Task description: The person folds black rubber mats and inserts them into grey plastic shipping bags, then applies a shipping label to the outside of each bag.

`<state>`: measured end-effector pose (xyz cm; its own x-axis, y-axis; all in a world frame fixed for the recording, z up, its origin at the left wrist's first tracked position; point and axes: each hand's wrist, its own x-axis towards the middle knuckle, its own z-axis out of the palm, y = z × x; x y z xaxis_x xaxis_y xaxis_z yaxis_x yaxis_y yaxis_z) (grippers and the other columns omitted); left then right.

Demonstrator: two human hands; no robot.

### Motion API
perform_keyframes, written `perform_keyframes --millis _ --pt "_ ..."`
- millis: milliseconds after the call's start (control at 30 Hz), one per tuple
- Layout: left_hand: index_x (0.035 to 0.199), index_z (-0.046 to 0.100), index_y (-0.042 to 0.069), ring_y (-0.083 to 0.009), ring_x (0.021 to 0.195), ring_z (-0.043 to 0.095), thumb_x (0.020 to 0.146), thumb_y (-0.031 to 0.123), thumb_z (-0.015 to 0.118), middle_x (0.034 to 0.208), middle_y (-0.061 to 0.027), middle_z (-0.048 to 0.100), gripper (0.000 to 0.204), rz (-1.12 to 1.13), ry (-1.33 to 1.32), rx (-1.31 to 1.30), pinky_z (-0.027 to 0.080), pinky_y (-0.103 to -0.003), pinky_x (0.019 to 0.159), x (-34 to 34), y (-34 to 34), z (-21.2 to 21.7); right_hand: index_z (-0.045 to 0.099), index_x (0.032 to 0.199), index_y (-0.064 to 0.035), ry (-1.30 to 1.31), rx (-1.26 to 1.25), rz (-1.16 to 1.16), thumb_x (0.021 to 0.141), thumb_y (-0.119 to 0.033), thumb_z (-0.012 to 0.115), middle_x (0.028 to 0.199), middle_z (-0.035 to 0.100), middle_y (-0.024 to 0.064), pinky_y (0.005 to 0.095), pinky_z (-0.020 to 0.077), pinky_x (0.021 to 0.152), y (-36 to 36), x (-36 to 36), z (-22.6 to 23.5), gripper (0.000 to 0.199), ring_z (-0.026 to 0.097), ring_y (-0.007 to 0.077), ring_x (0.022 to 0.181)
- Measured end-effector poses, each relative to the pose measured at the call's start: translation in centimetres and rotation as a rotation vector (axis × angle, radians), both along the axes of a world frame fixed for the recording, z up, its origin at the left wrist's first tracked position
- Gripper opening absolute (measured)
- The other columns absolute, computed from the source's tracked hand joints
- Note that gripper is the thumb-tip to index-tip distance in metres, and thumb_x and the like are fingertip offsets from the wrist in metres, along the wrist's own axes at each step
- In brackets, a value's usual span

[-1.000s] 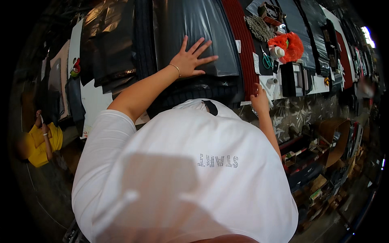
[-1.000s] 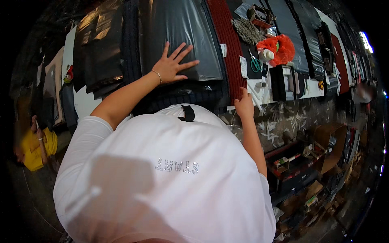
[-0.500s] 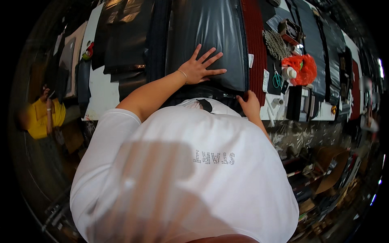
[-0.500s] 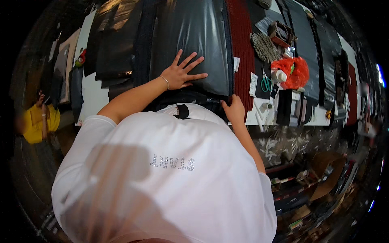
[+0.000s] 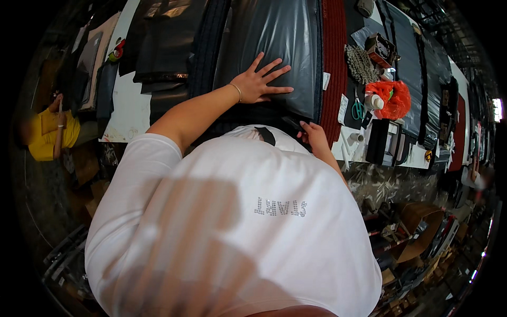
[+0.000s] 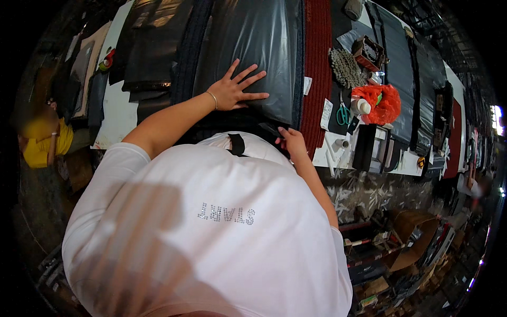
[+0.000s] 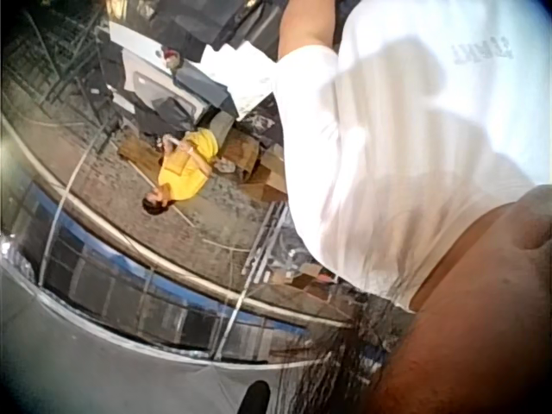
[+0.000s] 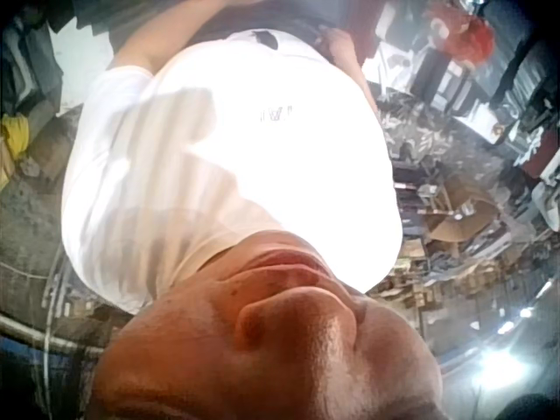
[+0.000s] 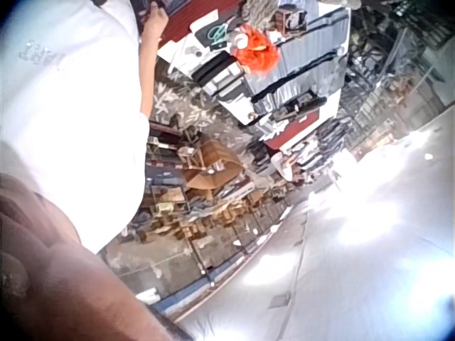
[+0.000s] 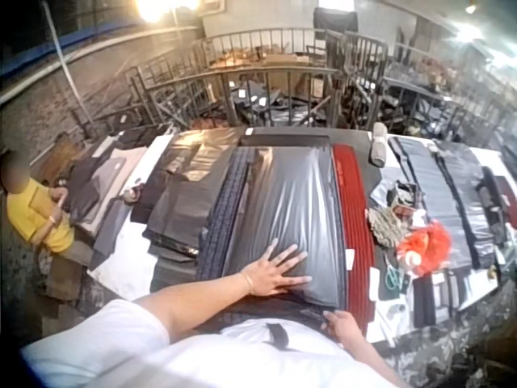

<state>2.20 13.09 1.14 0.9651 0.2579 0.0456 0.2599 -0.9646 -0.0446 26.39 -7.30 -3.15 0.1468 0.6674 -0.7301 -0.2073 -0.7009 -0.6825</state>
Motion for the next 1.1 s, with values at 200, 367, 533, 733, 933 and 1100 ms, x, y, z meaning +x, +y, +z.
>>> perform_keyframes --millis 200,367,533,733,933,1100 --pt "0.157 0.018 0.052 -0.0379 0.156 0.002 0.081 0.052 0.074 0.17 -0.0089 0.004 0.094 0.025 0.031 0.01 0.003 -0.072 0.118 -0.4 -0.1 0.4 0.071 0.087 -0.0049 0.07 0.244 0.13 0.1 -0.028 0.064 0.066 0.065 -0.0011 0.0213 0.0414 0.059 4.9 0.6 3.7 0.027 0.056 0.0077 0.06" --pt "0.157 0.017 0.052 -0.0375 0.156 0.002 0.08 0.052 0.076 0.17 -0.0087 0.001 0.097 0.024 0.044 -0.015 0.003 -0.071 0.118 0.1 -0.2 0.7 0.064 0.088 -0.0063 0.664 0.152 -0.312 0.102 -0.026 0.061 0.066 0.059 -0.0028 0.0226 0.0397 0.055 6.6 1.7 0.8 0.024 0.05 0.0083 0.055" --pt "0.161 0.02 0.036 -0.0293 0.157 0.008 0.091 0.028 0.063 0.171 -0.0061 0.007 0.083 0.052 0.063 0.037 0.006 -0.063 0.123 -1.8 -1.0 0.4 0.064 0.092 -0.0056 0.715 0.1 -0.532 0.102 -0.025 0.061 0.07 0.06 -0.002 0.0223 0.0407 0.053 8.8 0.4 -1.8 0.023 0.052 0.0088 0.058" --pt "0.157 0.035 0.024 -0.0212 0.156 0.016 0.094 0.012 0.05 0.168 0.0008 0.022 0.066 -0.315 0.111 0.244 0.008 -0.052 0.128 -12.1 0.8 0.3 0.066 0.1 -0.0067 0.569 0.036 -0.433 0.102 -0.027 0.06 0.083 0.069 -0.0005 0.022 0.0447 0.056 10.0 1.0 -1.9 0.021 0.062 0.0092 0.068" --pt "0.141 0.054 0.01 -0.0272 0.154 0.021 0.085 0.016 0.062 0.161 -0.004 0.037 0.057 -0.25 0.104 -0.081 0.016 -0.046 0.128 -17.9 1.1 0.8 0.066 0.103 -0.0056 0.499 0.043 -0.474 0.102 -0.028 0.061 0.086 0.071 0.0014 0.0233 0.0453 0.057 10.2 1.0 -2.8 0.023 0.064 0.0119 0.069" --pt "0.111 0.06 0.004 -0.033 0.148 0.032 0.076 0.013 0.071 0.137 -0.0128 0.05 0.038 -0.153 -0.093 -0.253 0.027 -0.047 0.125 -18.0 -0.2 0.3 0.067 0.103 -0.0048 0.469 0.024 -0.508 0.1 -0.029 0.064 0.083 0.071 0.0027 0.0248 0.0456 0.056 10.2 1.3 -2.8 0.024 0.065 0.0148 0.069"
